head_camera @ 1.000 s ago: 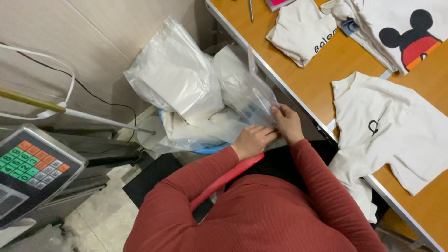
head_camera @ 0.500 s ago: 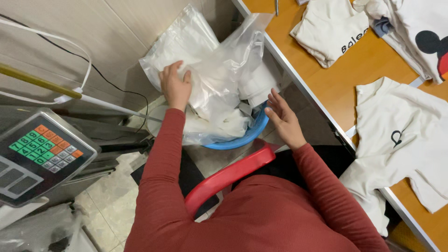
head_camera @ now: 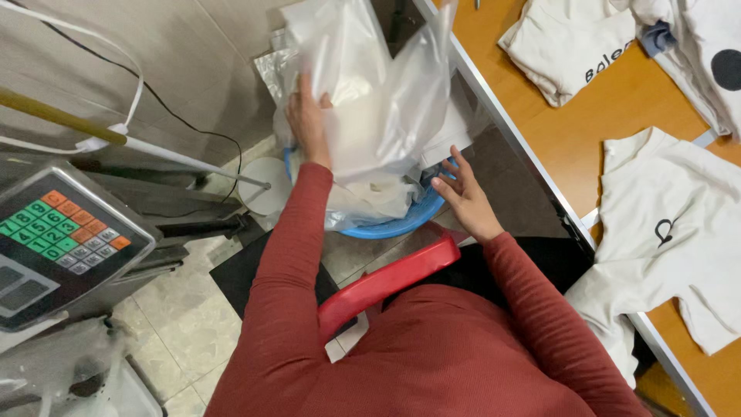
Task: The person folds white long-sleeved shirts on a table, smoothing and aligning them before stacking. The person also handles clear plastic bags, placing them into a blue bin.
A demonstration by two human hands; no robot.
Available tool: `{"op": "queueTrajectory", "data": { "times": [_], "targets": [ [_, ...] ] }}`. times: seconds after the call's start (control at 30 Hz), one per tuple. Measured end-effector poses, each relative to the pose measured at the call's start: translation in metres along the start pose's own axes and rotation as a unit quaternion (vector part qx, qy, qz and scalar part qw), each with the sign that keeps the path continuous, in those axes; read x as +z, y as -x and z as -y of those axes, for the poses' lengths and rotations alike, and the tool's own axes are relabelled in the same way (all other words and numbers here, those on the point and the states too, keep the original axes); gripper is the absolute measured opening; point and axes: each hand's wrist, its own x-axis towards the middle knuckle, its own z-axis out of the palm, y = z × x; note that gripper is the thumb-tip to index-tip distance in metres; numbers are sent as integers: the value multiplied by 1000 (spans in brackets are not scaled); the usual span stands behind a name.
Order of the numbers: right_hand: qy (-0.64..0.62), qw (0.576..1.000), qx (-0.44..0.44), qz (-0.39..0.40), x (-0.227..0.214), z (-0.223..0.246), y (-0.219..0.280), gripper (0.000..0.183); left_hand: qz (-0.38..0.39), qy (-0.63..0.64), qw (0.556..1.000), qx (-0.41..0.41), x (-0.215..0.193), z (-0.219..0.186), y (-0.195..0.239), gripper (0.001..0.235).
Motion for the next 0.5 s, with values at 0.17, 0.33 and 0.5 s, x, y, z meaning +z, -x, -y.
{"op": "queueTrajectory", "data": {
  "times": [0.17, 0.33, 0.5],
  "targets": [
    [-83, 994, 44, 47, 14, 44, -8, 102, 6, 63, 957, 284, -37, -54, 70, 56],
    [-61, 995, 42, 72, 27, 59, -10, 104, 123, 12, 975, 184, -48, -54, 22, 59],
    [37, 984, -124, 125, 31, 83, 6, 112, 74, -148, 972, 164, -113, -22, -28, 71]
  ]
}}
